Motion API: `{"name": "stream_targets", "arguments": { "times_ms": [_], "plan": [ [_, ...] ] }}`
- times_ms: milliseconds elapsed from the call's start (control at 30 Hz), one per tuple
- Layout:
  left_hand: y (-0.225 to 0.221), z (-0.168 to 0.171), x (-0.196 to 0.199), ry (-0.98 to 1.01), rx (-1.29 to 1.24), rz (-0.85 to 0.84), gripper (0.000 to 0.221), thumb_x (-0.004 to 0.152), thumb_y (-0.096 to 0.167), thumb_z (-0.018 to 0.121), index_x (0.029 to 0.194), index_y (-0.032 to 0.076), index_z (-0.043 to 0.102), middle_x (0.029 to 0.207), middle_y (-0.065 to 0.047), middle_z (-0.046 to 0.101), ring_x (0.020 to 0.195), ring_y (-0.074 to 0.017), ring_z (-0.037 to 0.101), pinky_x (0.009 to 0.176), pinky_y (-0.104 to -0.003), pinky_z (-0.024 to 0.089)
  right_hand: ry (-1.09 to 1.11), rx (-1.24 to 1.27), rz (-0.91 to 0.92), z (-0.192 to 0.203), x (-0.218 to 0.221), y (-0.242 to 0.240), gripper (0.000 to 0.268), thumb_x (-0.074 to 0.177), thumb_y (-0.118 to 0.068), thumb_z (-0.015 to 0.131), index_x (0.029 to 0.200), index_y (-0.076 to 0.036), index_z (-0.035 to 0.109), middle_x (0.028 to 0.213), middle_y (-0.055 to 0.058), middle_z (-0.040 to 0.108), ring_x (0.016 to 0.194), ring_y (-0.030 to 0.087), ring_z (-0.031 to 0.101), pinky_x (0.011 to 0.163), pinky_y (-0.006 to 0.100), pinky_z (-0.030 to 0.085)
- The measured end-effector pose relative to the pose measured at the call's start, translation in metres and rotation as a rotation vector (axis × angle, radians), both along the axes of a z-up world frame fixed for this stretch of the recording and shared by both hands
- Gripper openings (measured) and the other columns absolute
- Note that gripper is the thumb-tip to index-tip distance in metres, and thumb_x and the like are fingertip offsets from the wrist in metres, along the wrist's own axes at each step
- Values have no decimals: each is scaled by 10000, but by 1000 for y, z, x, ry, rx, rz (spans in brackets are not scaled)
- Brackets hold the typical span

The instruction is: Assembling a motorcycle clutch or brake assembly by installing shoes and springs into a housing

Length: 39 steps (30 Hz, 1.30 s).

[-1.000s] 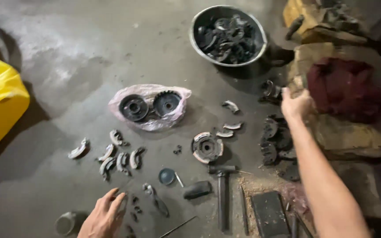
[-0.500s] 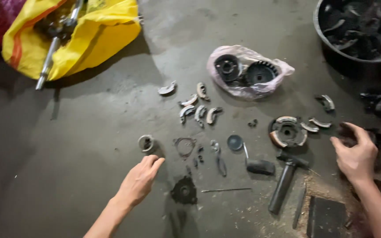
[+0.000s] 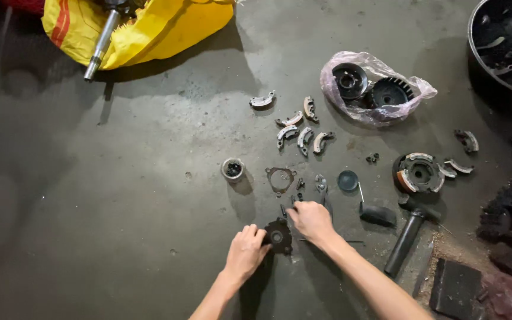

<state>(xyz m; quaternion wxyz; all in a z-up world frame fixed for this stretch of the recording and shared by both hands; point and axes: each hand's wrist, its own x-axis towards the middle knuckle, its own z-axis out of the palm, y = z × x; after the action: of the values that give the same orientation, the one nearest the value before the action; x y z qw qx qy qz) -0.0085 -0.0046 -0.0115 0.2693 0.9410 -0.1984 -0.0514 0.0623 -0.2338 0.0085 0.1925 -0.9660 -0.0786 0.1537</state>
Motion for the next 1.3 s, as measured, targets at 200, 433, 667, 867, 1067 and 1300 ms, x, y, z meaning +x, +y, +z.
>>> {"name": "stream_targets", "arguments": {
  "times_ms": [200,433,667,867,1067,1300],
  "plan": [
    [-1,-3,-3,-47,-26,56,224,788,124,738,974,83,619,960,-100,571,836,-303,580,703,-410,502,76,-74,-152,-1,17,28,304,828,-286,640,857,15,664,792,245,714,687,456,697,661,525,574],
    [-3,-2,34,-106,-160,116,118,820,80,713,906,78,632,897,-85,561,801,-275,556,740,-383,483,191,26,-452,33,47,-38,400,912,-409,720,1106,-59,731,792,86,779,561,162,691,542,295,594],
    [-2,28,61,-70,-244,221,156,850,108,724,979,60,652,939,-62,613,825,-247,597,767,-365,509,-151,128,-543,26,108,-85,276,893,-183,712,1046,45,740,923,175,785,698,288,742,645,384,589],
    [1,29,55,26,-216,136,303,815,90,751,1108,95,672,988,-37,587,845,-217,558,769,-340,467,-170,195,-647,17,164,-65,343,897,-241,659,1060,59,692,872,191,741,697,307,675,668,426,549],
    [-3,46,55,-9,-329,281,319,815,77,730,1131,95,690,1057,-38,664,886,-219,644,804,-326,523,-466,214,-376,9,184,-34,212,936,-74,671,1117,35,680,1031,186,662,761,251,677,691,366,591],
    [6,27,47,120,-258,358,313,843,116,723,1152,76,692,1134,-45,684,940,-214,691,826,-334,563,-402,129,-305,-10,182,-28,261,952,-184,638,1127,8,668,1022,149,613,836,261,635,741,388,564]
  ]
}}
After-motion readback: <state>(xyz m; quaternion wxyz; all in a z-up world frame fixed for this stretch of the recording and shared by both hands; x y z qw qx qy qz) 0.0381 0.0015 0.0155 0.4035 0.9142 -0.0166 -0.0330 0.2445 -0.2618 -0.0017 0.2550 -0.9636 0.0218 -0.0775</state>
